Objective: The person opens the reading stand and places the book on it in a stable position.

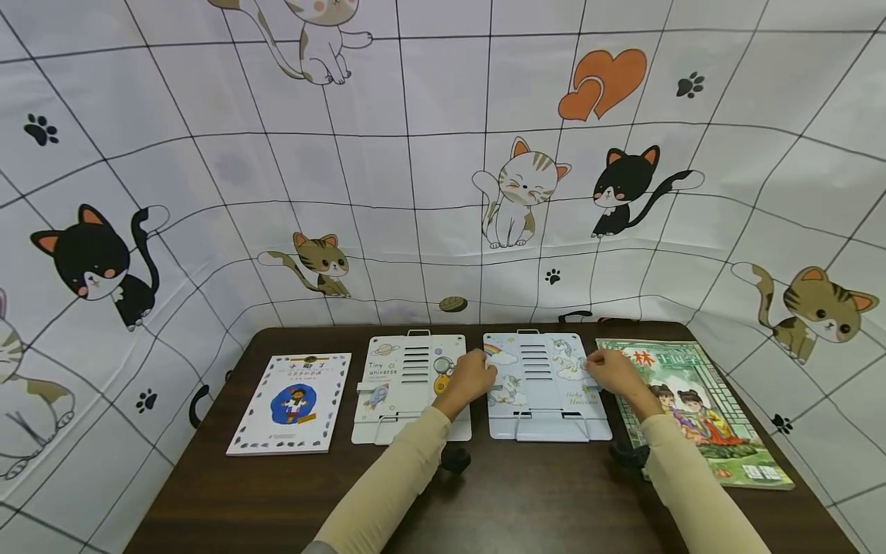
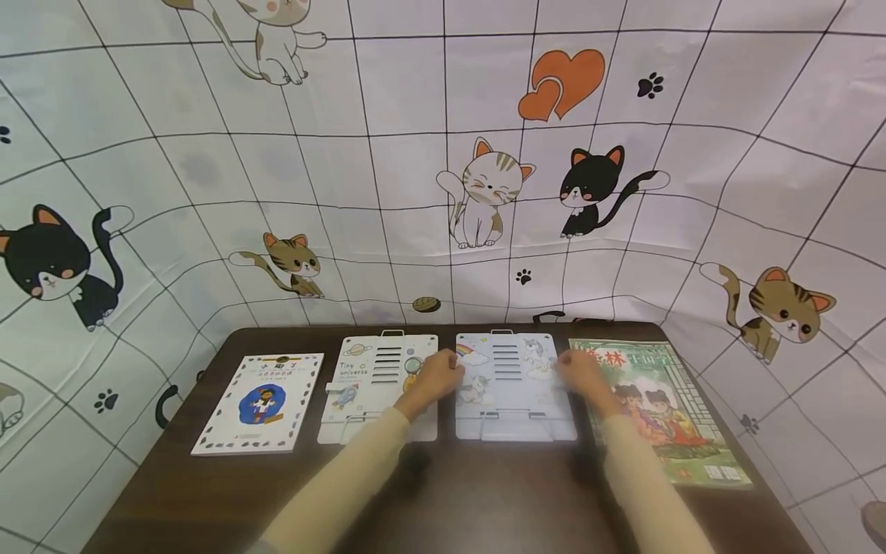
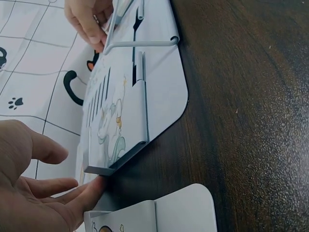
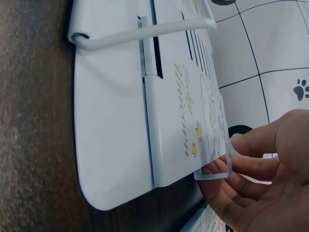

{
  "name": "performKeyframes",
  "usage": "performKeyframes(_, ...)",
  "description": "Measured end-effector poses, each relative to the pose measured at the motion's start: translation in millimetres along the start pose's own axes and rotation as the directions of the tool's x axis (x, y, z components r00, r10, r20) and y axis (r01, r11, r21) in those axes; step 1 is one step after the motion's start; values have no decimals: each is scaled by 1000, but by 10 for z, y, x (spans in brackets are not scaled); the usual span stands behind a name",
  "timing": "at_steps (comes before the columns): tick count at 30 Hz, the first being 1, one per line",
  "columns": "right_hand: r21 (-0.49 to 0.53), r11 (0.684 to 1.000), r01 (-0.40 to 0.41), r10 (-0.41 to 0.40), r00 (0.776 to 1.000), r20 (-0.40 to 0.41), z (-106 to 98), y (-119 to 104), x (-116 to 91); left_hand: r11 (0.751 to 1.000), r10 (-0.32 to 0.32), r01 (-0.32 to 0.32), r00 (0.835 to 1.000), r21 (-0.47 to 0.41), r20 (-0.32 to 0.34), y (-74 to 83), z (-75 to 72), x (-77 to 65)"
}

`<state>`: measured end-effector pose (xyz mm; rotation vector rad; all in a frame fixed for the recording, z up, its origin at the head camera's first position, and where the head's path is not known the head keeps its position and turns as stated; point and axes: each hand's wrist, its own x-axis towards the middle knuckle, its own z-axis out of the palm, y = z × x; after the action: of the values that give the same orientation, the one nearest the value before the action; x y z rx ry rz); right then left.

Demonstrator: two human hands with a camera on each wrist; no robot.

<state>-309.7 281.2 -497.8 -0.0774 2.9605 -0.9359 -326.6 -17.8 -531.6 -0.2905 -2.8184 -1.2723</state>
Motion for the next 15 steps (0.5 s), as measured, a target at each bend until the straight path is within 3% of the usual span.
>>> performKeyframes(5,27,999,-22,22,1000,1,12,30,-12,996,-54,56,998,-71,29,284,-220,-196)
performKeyframes(10,79,996,-51,52,999,-6,-7,32,-35,991,-65,63,998,-116,-18,317,-233,-229)
performKeyframes(15,115,992,-44,48,998,-34,-78,-28,-62,988,-38,24,995,-152,-88,311,-248,-152)
